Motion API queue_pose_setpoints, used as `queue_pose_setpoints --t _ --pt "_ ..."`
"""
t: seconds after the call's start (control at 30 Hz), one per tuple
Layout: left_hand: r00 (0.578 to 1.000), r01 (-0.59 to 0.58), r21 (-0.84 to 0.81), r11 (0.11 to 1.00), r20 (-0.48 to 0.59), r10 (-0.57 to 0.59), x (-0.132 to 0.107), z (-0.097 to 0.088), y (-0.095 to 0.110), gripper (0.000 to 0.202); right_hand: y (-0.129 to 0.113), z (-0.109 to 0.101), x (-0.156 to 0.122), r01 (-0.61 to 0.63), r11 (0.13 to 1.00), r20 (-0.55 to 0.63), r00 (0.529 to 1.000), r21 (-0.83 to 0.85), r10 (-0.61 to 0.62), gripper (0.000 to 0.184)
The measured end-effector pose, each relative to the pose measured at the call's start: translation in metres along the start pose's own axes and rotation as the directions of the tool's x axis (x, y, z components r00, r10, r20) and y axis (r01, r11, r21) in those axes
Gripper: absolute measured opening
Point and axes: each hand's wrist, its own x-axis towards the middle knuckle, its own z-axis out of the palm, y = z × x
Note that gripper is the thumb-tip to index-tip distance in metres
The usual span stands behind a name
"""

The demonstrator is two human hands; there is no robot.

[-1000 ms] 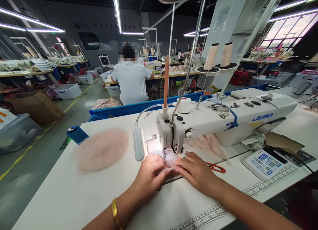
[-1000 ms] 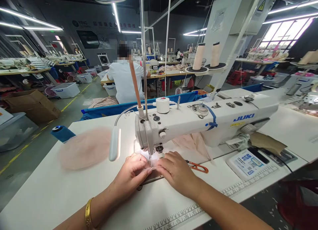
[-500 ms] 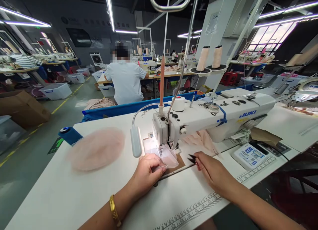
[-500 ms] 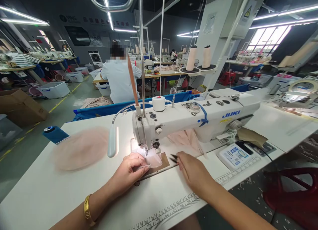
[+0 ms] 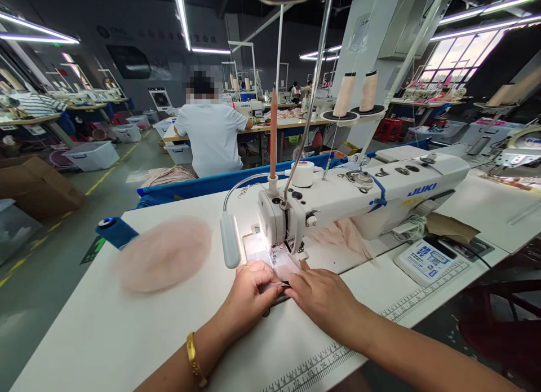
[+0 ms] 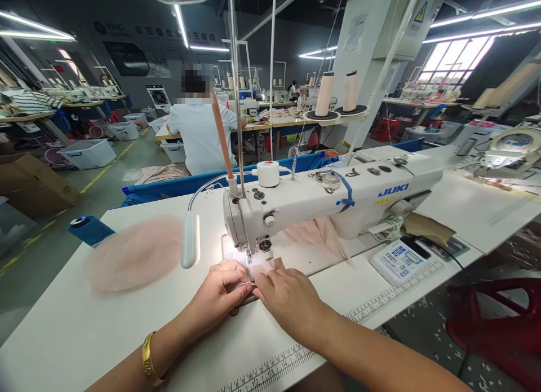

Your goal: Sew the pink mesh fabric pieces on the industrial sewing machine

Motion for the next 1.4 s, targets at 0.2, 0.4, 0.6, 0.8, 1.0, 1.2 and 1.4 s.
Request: queue_pose_setpoints --t 0.2,0.4,0.6,0.8,1.0,1.2,1.4 --pt "1.000 -0.019 0.012 1.000 0.000 0.019 0.001 -0.001 -0.001 0.030 0.015 -0.017 -0.005 -0.096 0.978 0.064 0.994 0.184 0.086 0.025" --pt "0.999 -0.037 0.054 0.998 0.021 0.036 0.001 -0.002 -0.002 0.037 0.059 -0.032 -0.030 -0.368 0.907 0.205 0.922 0.205 0.328 0.029" --pt "0.999 -0.049 0.083 0.995 0.011 0.049 0.001 -0.003 -0.001 0.030 0.065 -0.051 -0.033 -0.439 0.814 0.357 0.882 0.381 0.309 0.024" --pt "0.999 -0.043 0.052 0.998 0.022 0.042 0.002 -0.003 0.000 0.028 0.033 -0.046 -0.018 -0.281 0.849 0.361 0.926 0.448 0.115 0.017" --pt "0.999 -0.038 0.043 0.998 0.018 0.037 0.002 -0.002 -0.002 0.025 0.023 -0.018 -0.011 -0.033 0.994 0.121 0.992 0.103 0.021 0.020" --pt "0.998 -0.058 0.053 0.997 0.023 0.057 0.002 -0.002 -0.004 0.026 0.028 -0.012 -0.002 0.097 0.991 0.109 0.990 -0.092 -0.087 0.017" --pt "0.998 -0.055 0.093 0.994 0.023 0.053 0.002 -0.002 -0.004 0.029 0.022 -0.012 0.005 0.193 0.981 0.039 0.981 -0.025 -0.192 0.025"
